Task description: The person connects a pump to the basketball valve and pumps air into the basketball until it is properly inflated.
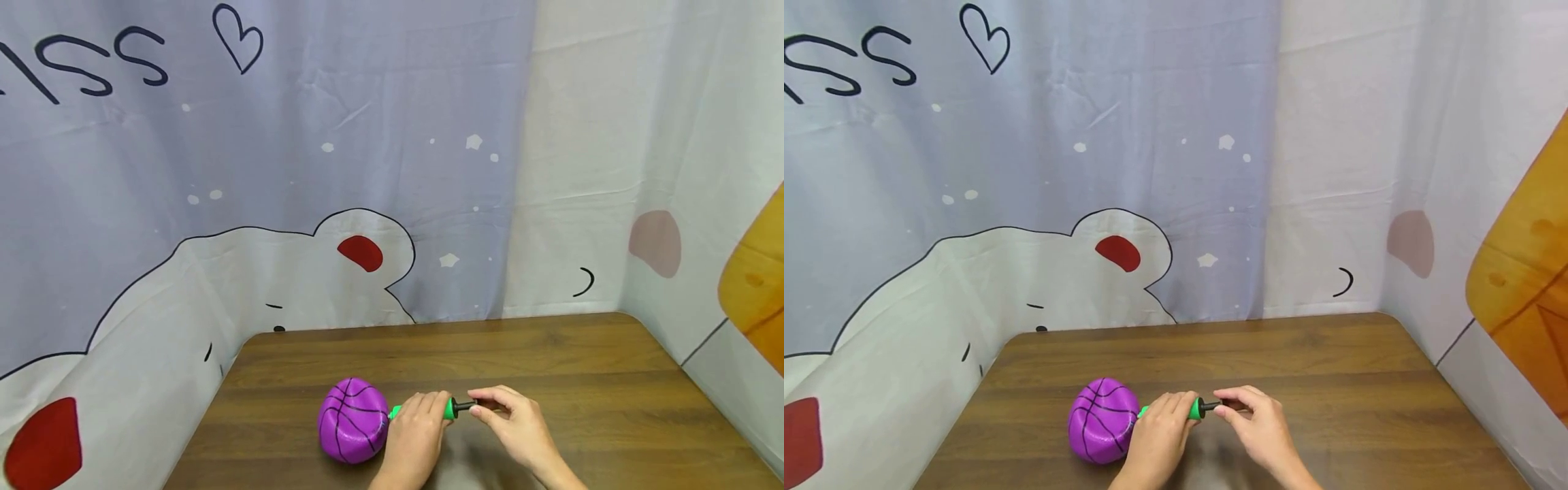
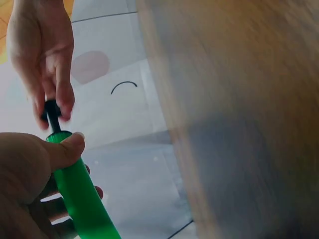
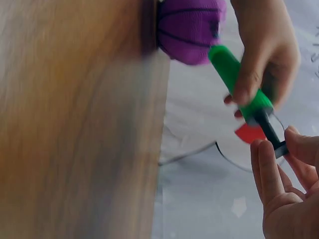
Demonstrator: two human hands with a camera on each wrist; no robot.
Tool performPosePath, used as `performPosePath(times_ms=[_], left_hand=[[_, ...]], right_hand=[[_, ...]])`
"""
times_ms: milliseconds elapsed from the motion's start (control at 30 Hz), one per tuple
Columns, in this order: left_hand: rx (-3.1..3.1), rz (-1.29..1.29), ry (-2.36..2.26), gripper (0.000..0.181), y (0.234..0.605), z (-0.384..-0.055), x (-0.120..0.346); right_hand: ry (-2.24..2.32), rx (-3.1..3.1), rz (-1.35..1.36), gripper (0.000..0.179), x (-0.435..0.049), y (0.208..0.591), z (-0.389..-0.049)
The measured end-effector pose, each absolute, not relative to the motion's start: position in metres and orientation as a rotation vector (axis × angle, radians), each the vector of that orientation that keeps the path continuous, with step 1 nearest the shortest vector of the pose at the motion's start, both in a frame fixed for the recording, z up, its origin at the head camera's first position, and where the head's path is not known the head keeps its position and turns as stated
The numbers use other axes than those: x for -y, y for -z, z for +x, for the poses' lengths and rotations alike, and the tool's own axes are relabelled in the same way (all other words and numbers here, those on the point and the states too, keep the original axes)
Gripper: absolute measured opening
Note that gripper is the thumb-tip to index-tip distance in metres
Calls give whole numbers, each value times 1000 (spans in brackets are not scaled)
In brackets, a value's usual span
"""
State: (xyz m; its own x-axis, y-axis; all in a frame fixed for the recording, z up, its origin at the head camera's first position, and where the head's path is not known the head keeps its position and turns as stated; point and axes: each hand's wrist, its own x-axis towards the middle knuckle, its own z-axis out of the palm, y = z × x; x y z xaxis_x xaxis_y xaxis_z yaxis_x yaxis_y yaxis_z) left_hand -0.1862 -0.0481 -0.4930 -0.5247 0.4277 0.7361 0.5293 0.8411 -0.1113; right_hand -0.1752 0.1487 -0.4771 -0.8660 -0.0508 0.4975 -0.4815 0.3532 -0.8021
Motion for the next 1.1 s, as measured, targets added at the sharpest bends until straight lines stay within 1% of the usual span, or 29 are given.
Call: performPosePath(times_ms=[167,300,500,733,967,1100], left_hand=[[2199,-688,176,45,493,-189,50],[2207,-675,186,45,494,-189,51],[2210,-672,189,45,494,-189,52],[2174,-674,117,49,494,-189,49],[2176,-669,79,51,493,-187,43],[2188,-671,63,52,494,-185,41]], right_hand=[[-1449,2271,387,23,-175,468,-174],[-1403,2291,382,22,-193,462,-172],[-1386,2311,324,23,-207,458,-170],[-1411,2309,289,21,-188,463,-173],[-1497,2222,378,22,-159,472,-174],[-1573,2215,351,23,-143,478,-174]])
